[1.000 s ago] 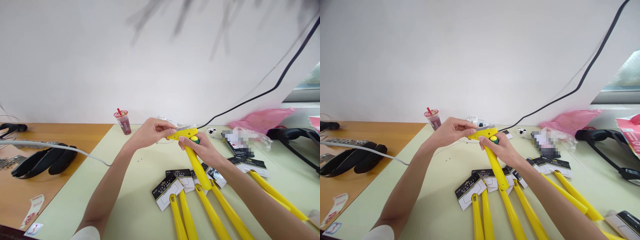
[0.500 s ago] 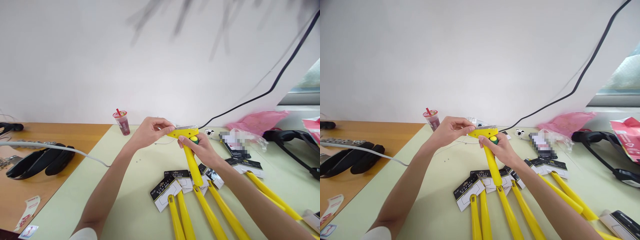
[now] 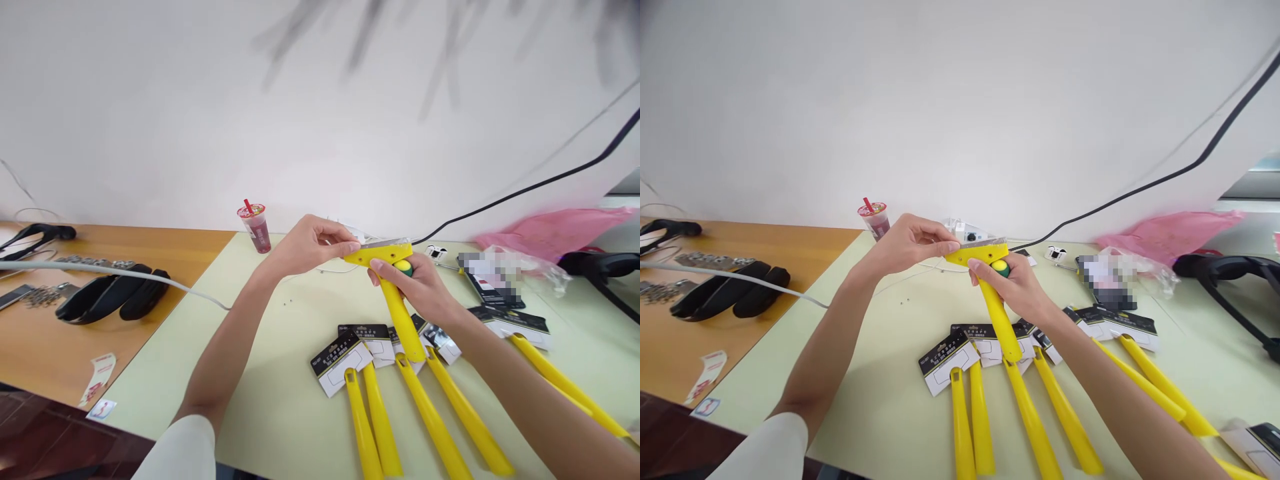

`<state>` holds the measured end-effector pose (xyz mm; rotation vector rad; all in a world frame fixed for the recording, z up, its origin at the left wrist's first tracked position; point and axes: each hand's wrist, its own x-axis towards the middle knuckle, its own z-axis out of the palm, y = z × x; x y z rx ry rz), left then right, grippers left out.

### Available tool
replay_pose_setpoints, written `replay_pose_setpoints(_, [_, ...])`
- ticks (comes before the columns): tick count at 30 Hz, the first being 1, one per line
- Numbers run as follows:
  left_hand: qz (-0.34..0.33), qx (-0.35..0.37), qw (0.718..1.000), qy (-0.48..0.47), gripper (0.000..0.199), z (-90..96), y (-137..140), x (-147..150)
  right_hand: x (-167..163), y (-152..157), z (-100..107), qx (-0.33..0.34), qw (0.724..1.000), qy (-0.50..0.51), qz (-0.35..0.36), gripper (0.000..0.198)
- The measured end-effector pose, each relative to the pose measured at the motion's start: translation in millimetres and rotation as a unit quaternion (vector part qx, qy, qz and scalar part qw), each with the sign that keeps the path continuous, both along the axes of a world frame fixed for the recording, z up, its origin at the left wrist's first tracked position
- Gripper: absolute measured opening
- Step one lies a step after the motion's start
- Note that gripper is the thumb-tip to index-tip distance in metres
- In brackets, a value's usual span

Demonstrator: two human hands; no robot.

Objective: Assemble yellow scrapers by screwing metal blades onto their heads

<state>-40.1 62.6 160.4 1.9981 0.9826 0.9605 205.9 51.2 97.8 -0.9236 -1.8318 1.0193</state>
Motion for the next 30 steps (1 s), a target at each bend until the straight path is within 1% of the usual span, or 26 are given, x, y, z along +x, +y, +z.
replay_pose_setpoints(2, [-0.007,-0.002,1.000,0.015,0.041,-0.3,1,-2,0,-1,0,-0.004,1.000,-0.003,0.005,0.047])
replay_pose_setpoints(4, [-0.015,-0.013,1.000,0.024,0.043,-3.3,3,-5,0,-1,1,-0.021,1.000,-0.006,0.005,0.047])
replay_pose_setpoints(7, [-0.012,-0.046,0.998,0.029,0.050,-18.2,6,-15,3,2,1,-0.063,0.998,-0.018,-0.008,0.049])
replay_pose_setpoints(9, [0.009,-0.067,0.996,0.050,0.051,-36.5,8,-27,3,5,0,-0.084,0.996,-0.035,-0.008,0.050])
replay_pose_setpoints(12, [0.056,-0.083,0.988,0.117,0.044,-72.6,6,-51,2,10,-8,-0.107,0.992,-0.063,0.010,0.051])
replay_pose_setpoints(14, [0.090,-0.081,0.981,0.151,0.041,-96.9,1,-66,-2,12,-15,-0.128,0.989,-0.073,0.020,0.053])
replay_pose_setpoints(16, [0.124,-0.076,0.976,0.161,0.039,-116.9,-8,-77,-5,13,-21,-0.157,0.984,-0.085,0.022,0.054])
replay_pose_setpoints(18, [0.155,-0.065,0.975,0.147,0.040,-130.4,-17,-84,-7,13,-25,-0.182,0.978,-0.096,0.025,0.055])
replay_pose_setpoints(21, [0.198,-0.035,0.973,0.110,0.041,-139.0,-30,-89,-10,12,-26,-0.199,0.975,-0.094,0.033,0.051])
replay_pose_setpoints(23, [0.205,-0.037,0.972,0.110,0.038,-142.1,-33,-95,-10,12,-27,-0.209,0.973,-0.094,0.034,0.048])
replay_pose_setpoints(27, [0.185,-0.100,0.963,0.170,0.026,-154.5,-28,-113,-12,12,-32,-0.257,0.961,-0.093,0.041,0.048])
replay_pose_setpoints(30, [0.184,-0.143,0.954,0.187,0.021,-163.1,-21,-124,-13,11,-35,-0.271,0.956,-0.098,0.053,0.050])
